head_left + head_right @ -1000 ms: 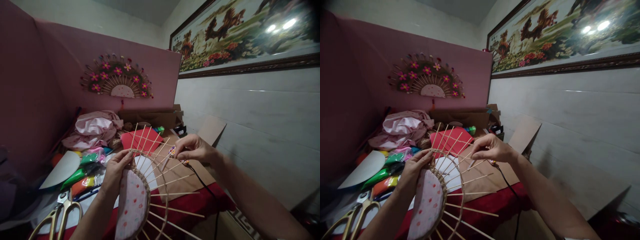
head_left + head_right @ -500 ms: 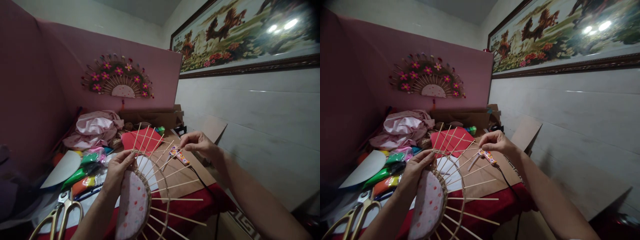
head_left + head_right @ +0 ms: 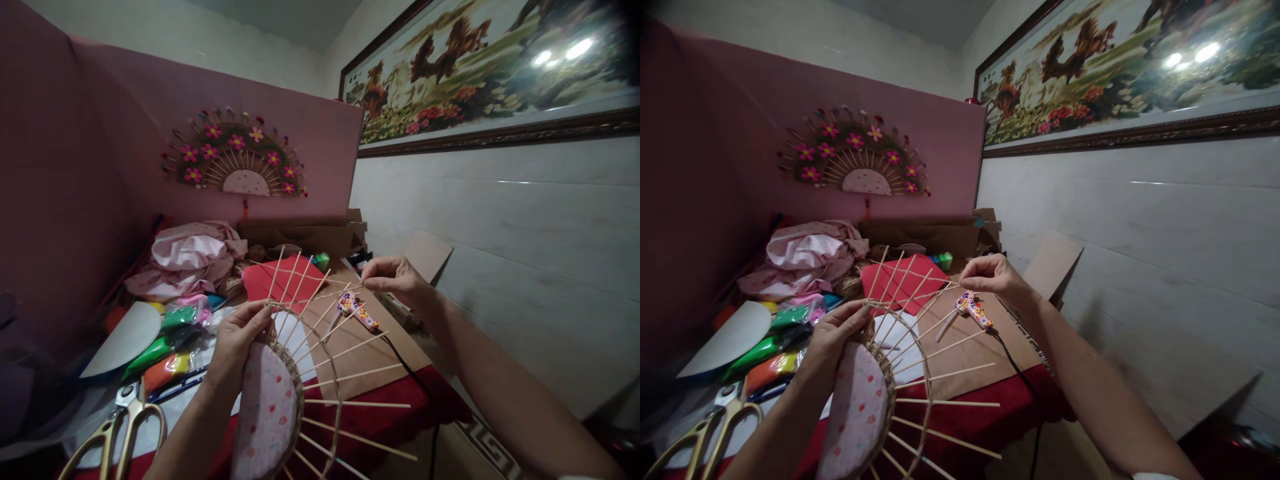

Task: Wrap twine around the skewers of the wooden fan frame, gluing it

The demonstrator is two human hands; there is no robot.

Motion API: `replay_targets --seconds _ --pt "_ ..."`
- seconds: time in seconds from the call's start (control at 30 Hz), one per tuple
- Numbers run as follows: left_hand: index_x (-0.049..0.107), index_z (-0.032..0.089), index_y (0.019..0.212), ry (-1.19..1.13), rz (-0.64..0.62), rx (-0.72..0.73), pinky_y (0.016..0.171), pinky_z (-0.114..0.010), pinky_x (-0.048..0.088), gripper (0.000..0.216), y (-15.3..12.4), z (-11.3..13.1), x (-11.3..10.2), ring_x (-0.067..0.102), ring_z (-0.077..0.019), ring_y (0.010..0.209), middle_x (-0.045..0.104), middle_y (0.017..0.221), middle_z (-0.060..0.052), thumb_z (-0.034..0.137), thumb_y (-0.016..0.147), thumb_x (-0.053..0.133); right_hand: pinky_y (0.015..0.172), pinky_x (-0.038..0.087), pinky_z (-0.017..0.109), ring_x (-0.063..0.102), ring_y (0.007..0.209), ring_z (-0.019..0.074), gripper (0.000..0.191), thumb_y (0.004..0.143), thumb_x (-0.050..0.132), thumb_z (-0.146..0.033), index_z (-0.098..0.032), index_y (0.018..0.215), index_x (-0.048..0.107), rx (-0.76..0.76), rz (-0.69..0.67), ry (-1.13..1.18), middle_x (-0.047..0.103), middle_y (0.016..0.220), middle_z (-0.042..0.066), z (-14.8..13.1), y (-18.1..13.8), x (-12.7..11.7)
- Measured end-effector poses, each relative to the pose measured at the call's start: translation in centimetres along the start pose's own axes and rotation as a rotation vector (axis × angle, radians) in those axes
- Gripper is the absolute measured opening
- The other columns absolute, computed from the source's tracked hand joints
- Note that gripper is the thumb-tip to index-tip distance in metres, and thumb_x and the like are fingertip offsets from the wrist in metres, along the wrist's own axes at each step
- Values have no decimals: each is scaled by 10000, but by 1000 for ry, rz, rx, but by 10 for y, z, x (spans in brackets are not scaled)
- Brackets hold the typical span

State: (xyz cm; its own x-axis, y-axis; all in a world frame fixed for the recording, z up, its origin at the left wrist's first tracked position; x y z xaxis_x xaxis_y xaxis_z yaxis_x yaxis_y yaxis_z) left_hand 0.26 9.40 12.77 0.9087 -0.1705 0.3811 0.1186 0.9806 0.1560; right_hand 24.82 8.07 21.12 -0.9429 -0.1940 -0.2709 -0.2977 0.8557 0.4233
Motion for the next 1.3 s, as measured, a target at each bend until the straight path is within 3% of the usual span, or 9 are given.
replay_targets --seconds 0.6,1.0,1.3 --pt "681 168 798 2 -26 6 407 -134 312 173 2 -3 -1 448 -42 435 563 518 32 287 676 703 474 410 208 523 513 79 64 724 681 -225 -166 714 659 17 -67 -23 608 594 -13 -6 -7 11" --pt "687 170 806 17 -23 0 418 -122 321 180 6 -8 -4 451 -32 438 574 527 32 288 672 710 482 396 207 526 537 88 152 697 707 -253 -102 710 690 -17 -299 -169 615 597 29 -21 -18 40" --pt "686 163 812 1 -21 -12 429 -130 345 197 5 -10 -4 479 -42 451 595 548 21 284 660 719 472 394 206 511 526 81 129 700 706 -239 -113 719 688 -40 -326 -206 612 603 26 -28 -22 45"
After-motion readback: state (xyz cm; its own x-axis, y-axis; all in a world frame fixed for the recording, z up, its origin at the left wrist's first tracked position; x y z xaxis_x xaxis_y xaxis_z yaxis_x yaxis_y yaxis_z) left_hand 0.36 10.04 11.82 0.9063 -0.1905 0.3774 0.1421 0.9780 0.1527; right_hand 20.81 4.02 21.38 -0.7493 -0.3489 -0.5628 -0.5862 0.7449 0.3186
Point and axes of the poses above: each hand's wrist, its own y-axis towards the middle knuckle, its own x-axis out of the palm, z = x × y, the point moved 9 cm from there along y, towards the middle knuckle
